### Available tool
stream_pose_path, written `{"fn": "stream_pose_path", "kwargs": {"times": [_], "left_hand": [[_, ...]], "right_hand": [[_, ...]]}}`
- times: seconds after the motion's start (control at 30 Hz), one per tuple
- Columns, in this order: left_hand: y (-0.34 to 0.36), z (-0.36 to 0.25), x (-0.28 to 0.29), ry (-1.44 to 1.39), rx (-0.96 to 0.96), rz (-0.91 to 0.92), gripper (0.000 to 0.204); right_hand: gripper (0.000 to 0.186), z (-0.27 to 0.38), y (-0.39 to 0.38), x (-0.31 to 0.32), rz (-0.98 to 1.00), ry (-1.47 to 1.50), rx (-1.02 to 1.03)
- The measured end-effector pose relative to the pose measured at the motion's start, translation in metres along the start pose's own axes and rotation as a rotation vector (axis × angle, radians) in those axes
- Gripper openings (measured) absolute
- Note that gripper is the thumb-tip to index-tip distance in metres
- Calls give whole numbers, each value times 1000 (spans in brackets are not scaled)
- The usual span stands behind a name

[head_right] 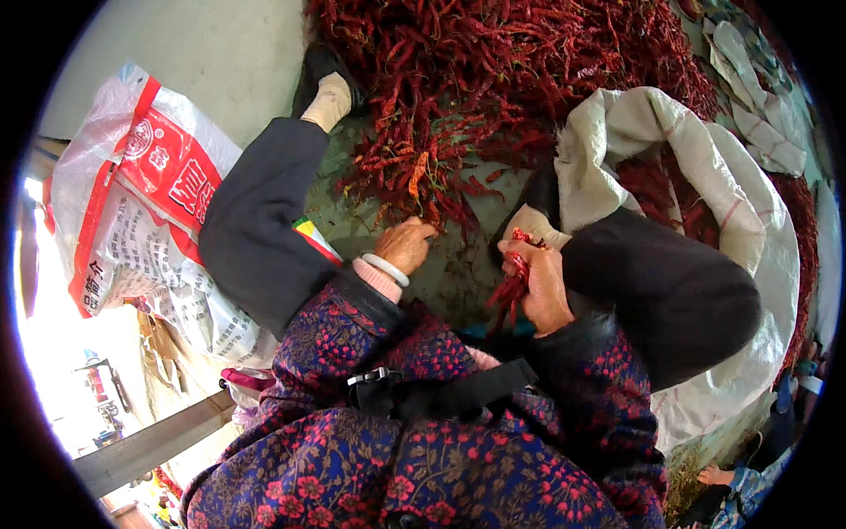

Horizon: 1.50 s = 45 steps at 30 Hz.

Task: The person sits on the floor and removes stems from dried red chili peppers by hand. The peppers are picked from a large pile, the stems are pulled off, and the peppers are placed into a white sack.

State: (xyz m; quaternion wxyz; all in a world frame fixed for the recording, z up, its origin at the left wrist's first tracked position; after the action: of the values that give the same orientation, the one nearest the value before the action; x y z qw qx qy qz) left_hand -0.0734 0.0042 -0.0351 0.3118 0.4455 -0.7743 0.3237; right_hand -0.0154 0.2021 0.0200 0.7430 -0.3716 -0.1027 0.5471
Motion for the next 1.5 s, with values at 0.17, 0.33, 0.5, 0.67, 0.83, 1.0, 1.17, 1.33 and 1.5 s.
{"fn": "stream_pose_path", "kwargs": {"times": [0.17,0.33,0.5,0.67,0.83,1.0,1.17,1.33,1.5], "left_hand": [[11,4,-9,79,63,147,27],[64,4,-15,-136,-95,109,45],[96,14,58,-508,-289,-103,53],[55,28,120,-695,133,138,38],[2,38,26,9,35,656,37],[10,41,-29,6,-15,676,48],[50,29,17,-165,-336,137,57],[71,51,90,-1048,166,114,44],[87,124,115,-91,228,-257,53]], "right_hand": [[14,-5,7,-5,83,26,-33],[14,-5,8,-7,95,28,-60],[15,-3,8,-7,28,53,-80],[18,-3,11,-8,64,5,-69],[20,-5,11,-13,90,-48,-75],[20,-11,13,-11,114,15,-114],[19,-10,11,-13,129,53,-84],[18,-8,8,-12,75,35,-105],[19,-11,11,-12,101,7,-109]]}}
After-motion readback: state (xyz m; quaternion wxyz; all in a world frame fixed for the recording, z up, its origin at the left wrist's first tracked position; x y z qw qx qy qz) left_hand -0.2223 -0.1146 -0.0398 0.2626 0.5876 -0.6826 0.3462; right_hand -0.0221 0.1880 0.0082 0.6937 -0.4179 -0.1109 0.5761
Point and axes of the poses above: each hand's wrist, its own y-axis towards the middle knuckle, its own x-axis out of the back of the hand, z = x × y, the point moved 4 cm from there along y, towards the middle knuckle, and after that the axes turned 11 degrees about -y, right-handed, at the moved point
